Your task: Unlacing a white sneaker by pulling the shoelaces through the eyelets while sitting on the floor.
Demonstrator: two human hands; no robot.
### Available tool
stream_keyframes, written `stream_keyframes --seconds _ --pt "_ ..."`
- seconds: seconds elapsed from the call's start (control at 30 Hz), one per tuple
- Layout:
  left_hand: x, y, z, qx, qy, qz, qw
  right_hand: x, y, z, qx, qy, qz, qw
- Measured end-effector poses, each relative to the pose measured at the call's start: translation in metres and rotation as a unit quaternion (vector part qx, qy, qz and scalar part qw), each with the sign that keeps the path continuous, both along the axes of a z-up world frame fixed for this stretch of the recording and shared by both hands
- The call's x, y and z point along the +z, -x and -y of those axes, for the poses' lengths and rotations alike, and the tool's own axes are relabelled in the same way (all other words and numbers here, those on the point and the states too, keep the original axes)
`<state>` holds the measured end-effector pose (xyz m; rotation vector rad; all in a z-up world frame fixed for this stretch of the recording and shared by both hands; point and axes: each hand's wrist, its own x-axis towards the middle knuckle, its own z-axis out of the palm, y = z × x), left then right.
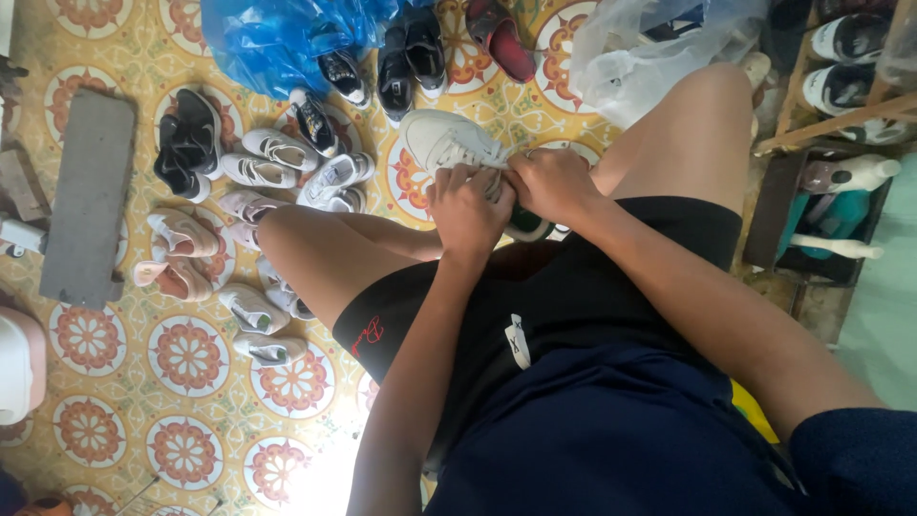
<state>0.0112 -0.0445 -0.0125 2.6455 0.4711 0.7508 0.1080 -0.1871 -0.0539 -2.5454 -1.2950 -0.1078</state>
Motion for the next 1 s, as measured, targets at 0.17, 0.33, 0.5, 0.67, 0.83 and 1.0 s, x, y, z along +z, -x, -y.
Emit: stream_keyframes --seconds 0.17,0.33,0.5,0.67,0.83,1.0 --pt "0.005 -0.003 0.005 -0.005 0.012 0.011 1.0 -0.007 -0.002 0.005 -0.006 -0.002 -0.018 1.0" --pt "0.002 -0.004 0.007 0.004 0.093 -0.036 0.995 0.004 -0.002 0.004 -0.007 -0.002 -0.028 1.0" --pt "-0.012 -0.01 0.004 0.031 0.237 -0.138 0.961 0.019 -0.003 0.0 -0.027 0.02 -0.079 0.996" --pt "-0.032 -0.002 -0.027 -0.045 0.355 -0.149 0.922 0.013 -0.012 0.002 -0.052 0.026 -0.1 0.993" --pt "0.008 0.024 -0.048 -0.135 0.456 -0.137 0.869 0.017 -0.025 0.007 -0.088 0.019 -0.121 0.989" --pt "0.038 0.057 -0.082 -0.292 0.471 -0.115 0.824 0.016 -0.035 0.017 -0.136 -0.027 -0.148 0.979"
